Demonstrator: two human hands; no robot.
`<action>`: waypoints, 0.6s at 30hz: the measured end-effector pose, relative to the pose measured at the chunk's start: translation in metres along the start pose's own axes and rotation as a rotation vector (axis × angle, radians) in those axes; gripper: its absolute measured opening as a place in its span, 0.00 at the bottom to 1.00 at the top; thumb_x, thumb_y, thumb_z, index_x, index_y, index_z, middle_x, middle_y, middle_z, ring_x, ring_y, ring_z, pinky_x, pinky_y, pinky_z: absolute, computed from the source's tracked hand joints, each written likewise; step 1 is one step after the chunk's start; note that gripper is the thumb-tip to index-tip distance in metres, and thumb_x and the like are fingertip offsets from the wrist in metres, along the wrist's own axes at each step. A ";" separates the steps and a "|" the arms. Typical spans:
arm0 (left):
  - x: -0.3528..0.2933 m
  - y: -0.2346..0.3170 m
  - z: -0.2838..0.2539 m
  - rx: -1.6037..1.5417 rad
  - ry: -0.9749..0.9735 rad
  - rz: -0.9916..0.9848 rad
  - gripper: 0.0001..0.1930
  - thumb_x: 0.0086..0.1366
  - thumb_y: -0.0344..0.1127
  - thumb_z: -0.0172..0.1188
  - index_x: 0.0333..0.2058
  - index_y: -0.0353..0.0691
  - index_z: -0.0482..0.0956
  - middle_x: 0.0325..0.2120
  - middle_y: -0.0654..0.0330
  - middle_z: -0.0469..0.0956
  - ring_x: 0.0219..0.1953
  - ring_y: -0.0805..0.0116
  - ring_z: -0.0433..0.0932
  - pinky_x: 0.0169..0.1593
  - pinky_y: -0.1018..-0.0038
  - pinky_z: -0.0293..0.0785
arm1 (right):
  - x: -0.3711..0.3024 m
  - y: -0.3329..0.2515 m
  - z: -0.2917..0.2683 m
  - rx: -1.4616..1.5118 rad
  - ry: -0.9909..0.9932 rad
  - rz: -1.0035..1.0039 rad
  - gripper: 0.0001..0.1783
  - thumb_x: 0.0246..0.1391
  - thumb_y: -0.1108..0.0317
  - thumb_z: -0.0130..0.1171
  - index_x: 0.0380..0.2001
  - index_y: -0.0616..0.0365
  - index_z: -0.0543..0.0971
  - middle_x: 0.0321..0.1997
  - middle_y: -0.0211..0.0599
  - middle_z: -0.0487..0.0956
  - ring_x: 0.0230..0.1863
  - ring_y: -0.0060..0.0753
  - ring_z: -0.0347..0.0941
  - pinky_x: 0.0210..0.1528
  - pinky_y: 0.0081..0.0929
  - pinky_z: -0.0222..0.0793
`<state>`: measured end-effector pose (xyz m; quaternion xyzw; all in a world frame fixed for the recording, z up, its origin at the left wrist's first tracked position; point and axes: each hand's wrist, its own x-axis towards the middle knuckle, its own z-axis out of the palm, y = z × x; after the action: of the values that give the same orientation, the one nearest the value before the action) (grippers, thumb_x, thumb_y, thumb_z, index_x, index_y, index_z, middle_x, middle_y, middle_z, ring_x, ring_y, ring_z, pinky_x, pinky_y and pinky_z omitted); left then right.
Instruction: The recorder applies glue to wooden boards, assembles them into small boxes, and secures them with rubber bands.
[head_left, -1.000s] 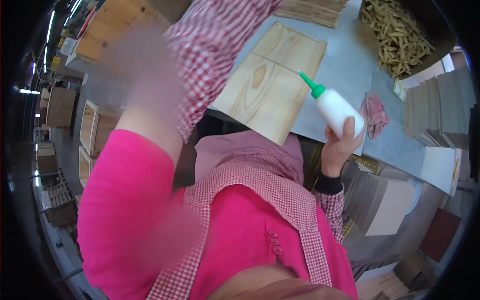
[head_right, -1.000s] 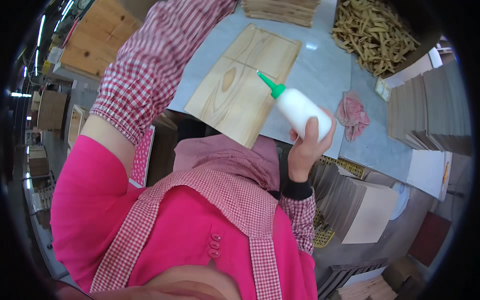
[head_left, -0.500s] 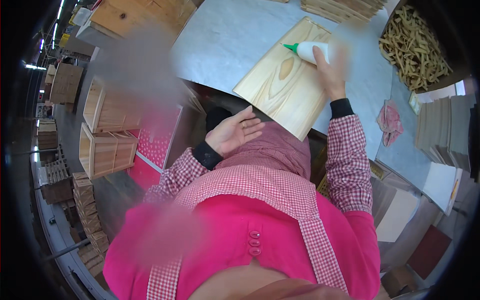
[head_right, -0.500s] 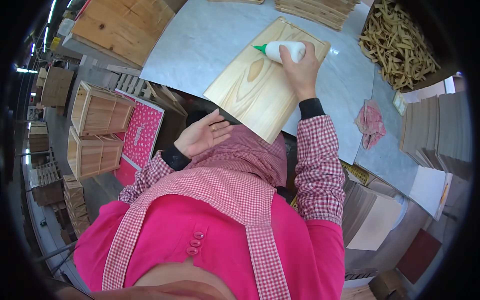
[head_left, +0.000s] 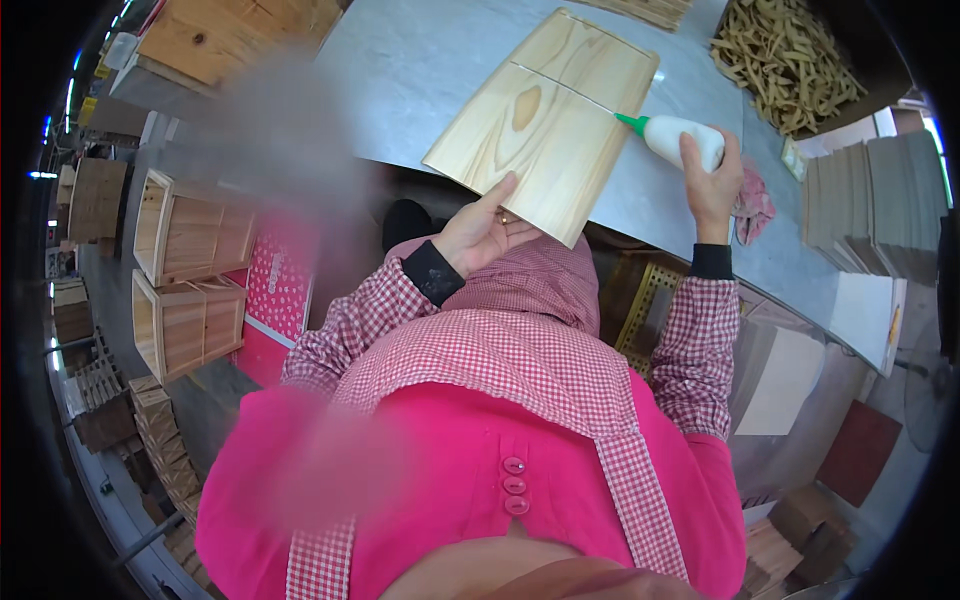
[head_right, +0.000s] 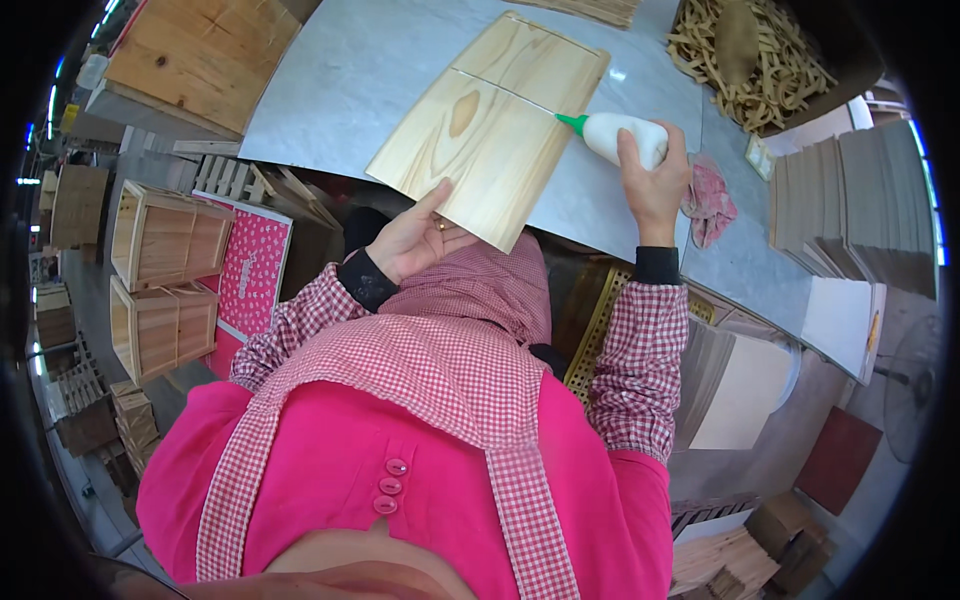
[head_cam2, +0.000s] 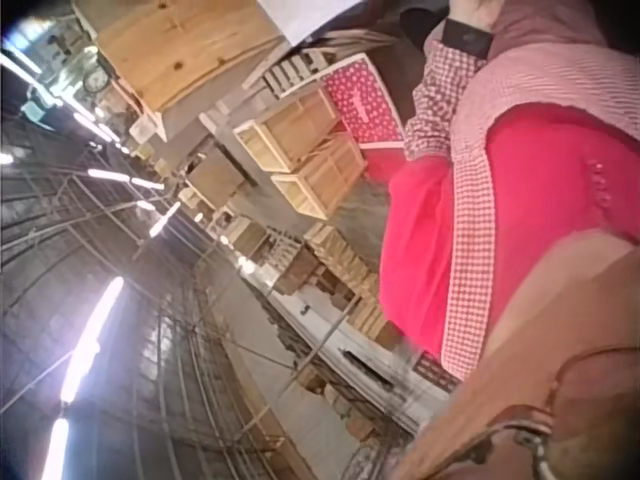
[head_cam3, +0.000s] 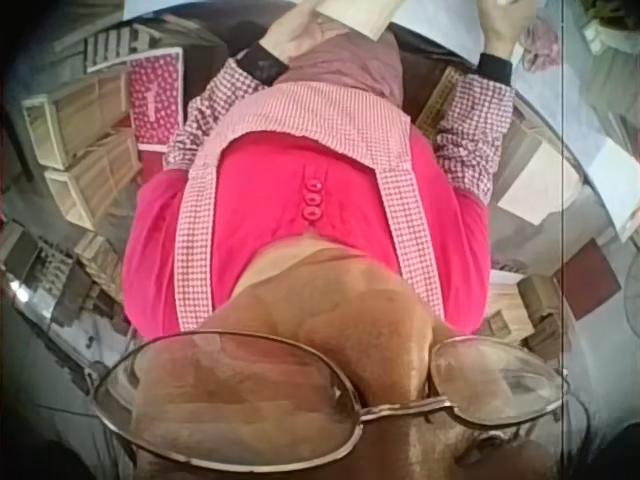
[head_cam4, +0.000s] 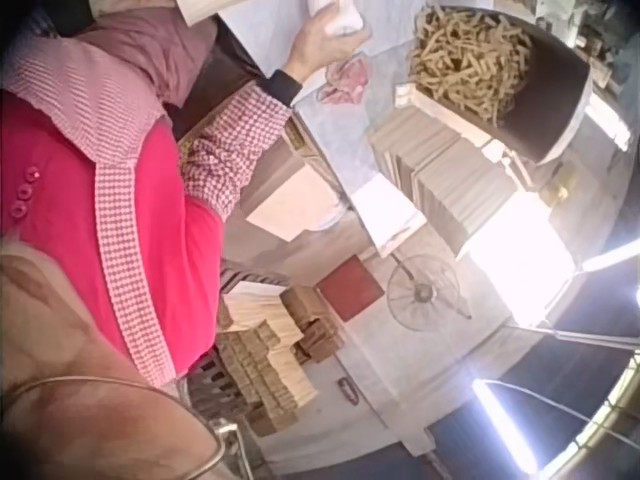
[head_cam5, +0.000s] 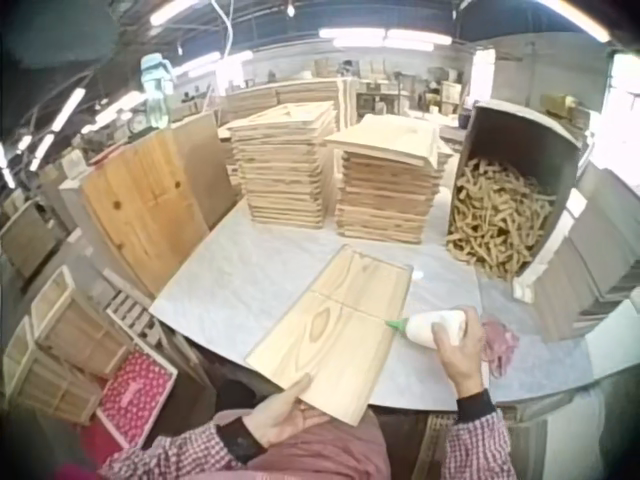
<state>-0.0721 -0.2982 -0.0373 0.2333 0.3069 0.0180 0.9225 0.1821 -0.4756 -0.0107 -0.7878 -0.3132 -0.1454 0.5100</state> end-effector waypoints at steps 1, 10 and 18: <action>0.000 -0.001 0.002 0.007 -0.003 -0.002 0.28 0.69 0.48 0.52 0.58 0.33 0.60 0.53 0.46 0.69 0.55 0.53 0.71 0.61 0.57 0.66 | -0.004 0.007 -0.002 0.007 0.037 -0.007 0.21 0.46 0.60 0.67 0.40 0.61 0.75 0.30 0.42 0.79 0.29 0.36 0.77 0.32 0.30 0.73; -0.014 0.010 0.021 -0.092 -0.058 0.076 0.29 0.70 0.48 0.49 0.61 0.36 0.56 0.57 0.50 0.66 0.59 0.57 0.68 0.62 0.60 0.66 | -0.018 0.001 -0.022 0.587 0.110 0.551 0.18 0.51 0.57 0.64 0.35 0.61 0.74 0.28 0.32 0.75 0.18 0.19 0.67 0.17 0.15 0.62; -0.015 0.015 0.021 -0.201 -0.220 0.110 0.27 0.70 0.43 0.49 0.62 0.38 0.55 0.58 0.51 0.66 0.59 0.59 0.68 0.62 0.61 0.67 | 0.035 -0.002 0.005 0.705 0.304 0.449 0.22 0.53 0.56 0.63 0.38 0.64 0.71 0.27 0.34 0.74 0.16 0.17 0.66 0.15 0.14 0.60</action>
<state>-0.0703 -0.2964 -0.0071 0.1567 0.1875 0.0733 0.9669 0.2074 -0.4581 0.0077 -0.5837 -0.0865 -0.0294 0.8068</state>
